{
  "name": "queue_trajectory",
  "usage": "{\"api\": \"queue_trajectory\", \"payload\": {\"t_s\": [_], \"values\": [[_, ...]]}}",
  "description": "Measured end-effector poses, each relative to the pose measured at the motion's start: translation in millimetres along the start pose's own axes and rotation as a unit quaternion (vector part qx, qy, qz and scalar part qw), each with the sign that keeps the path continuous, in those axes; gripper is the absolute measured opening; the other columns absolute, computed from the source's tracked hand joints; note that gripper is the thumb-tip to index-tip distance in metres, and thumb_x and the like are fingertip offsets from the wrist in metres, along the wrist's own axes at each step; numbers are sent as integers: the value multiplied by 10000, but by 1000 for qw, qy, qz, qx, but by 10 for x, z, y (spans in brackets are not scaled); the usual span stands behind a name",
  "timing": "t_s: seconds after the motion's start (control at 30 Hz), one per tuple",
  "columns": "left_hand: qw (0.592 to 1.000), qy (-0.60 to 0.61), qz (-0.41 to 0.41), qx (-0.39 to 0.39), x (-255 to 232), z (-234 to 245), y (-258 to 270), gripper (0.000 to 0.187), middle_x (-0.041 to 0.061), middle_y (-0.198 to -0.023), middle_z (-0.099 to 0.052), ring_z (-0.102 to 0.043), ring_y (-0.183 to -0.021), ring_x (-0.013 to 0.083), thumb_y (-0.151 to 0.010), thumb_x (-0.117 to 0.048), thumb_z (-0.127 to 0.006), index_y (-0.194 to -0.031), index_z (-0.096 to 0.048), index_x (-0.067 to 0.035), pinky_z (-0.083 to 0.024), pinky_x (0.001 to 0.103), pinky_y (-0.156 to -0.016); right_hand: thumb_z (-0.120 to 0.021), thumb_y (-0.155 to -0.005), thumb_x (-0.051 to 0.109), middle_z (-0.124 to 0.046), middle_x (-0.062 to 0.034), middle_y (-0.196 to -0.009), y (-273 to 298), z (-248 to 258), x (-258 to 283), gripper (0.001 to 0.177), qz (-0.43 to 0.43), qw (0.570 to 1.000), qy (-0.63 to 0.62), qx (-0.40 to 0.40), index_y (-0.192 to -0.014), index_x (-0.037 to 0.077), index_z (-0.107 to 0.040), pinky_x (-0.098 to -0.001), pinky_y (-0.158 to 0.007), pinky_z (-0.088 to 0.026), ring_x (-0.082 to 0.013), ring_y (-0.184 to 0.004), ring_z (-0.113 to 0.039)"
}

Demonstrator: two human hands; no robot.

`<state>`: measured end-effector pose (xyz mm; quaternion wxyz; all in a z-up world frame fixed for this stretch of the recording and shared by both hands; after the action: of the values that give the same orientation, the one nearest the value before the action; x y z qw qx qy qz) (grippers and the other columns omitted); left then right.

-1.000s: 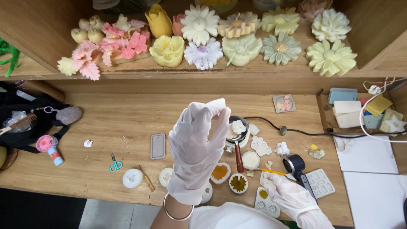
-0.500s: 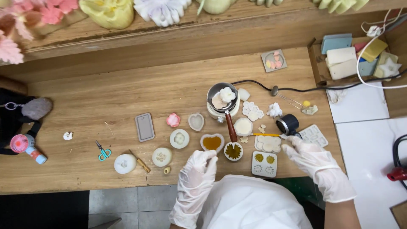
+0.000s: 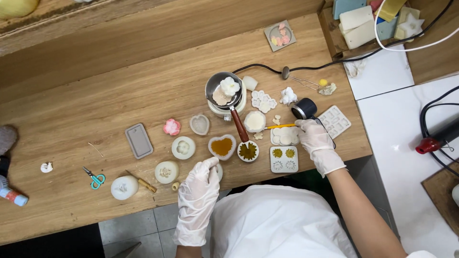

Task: The person is making candles by pouring melted wax into various flower-shaped molds and assembling them.

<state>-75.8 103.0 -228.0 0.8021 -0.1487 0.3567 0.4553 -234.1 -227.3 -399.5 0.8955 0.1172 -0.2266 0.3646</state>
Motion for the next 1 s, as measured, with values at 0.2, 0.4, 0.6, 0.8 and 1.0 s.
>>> {"api": "queue_trajectory", "payload": {"t_s": [0.2,0.4,0.6,0.8,1.0], "values": [[999,-1,17,30,36,-47,128,202,54,-1111,-753,-732,-984,246,-943,-192,-613,-1103,-717,-129,-574,338,-853,-644,-953,212,-764,-111,-954,-77,627,561,251,-201,972,-119,33,-1157,138,-770,-361,-720,-554,-178,-702,-692],[988,-52,126,65,122,41,203,234,45,-1075,-756,-729,-976,237,-946,-256,-593,-1118,-723,-165,-565,351,-862,-703,-965,290,-784,-111,-940,-431,937,26,237,-318,932,-176,-11,-1037,75,-774,-344,-787,-563,-197,-805,-711],[988,-115,92,53,100,-15,256,247,53,-1056,-745,-712,-981,258,-950,-300,-589,-1107,-714,-156,-556,373,-846,-764,-878,288,-721,-149,-1145,-1299,562,-327,257,-139,990,-24,-28,-1111,178,-764,-405,-938,-514,-312,-1043,-667],[984,-86,154,37,-122,-47,425,256,39,-1078,-738,-714,-976,253,-937,-304,-606,-1129,-715,-175,-560,364,-847,-834,-809,321,-629,-150,-1266,-1765,125,-318,454,-33,987,155,21,-1213,156,-711,-475,-984,-491,-342,-1250,-555],[979,-52,197,17,33,-165,604,239,29,-1077,-749,-723,-977,241,-928,-306,-626,-1108,-704,-169,-564,355,-845,-753,-894,397,-644,-139,-1252,-1798,204,-209,409,-31,951,301,64,-1195,127,-694,-548,-936,-482,-324,-1232,-569]]}}
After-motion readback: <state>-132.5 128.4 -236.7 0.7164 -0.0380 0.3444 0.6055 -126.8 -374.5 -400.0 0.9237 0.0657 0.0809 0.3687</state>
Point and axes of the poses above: each hand's wrist, its own y-axis away from the middle knuckle, its own z-axis out of the back of the hand, x = y × z, the point moved 1 cm from there along -y, towards the middle knuckle
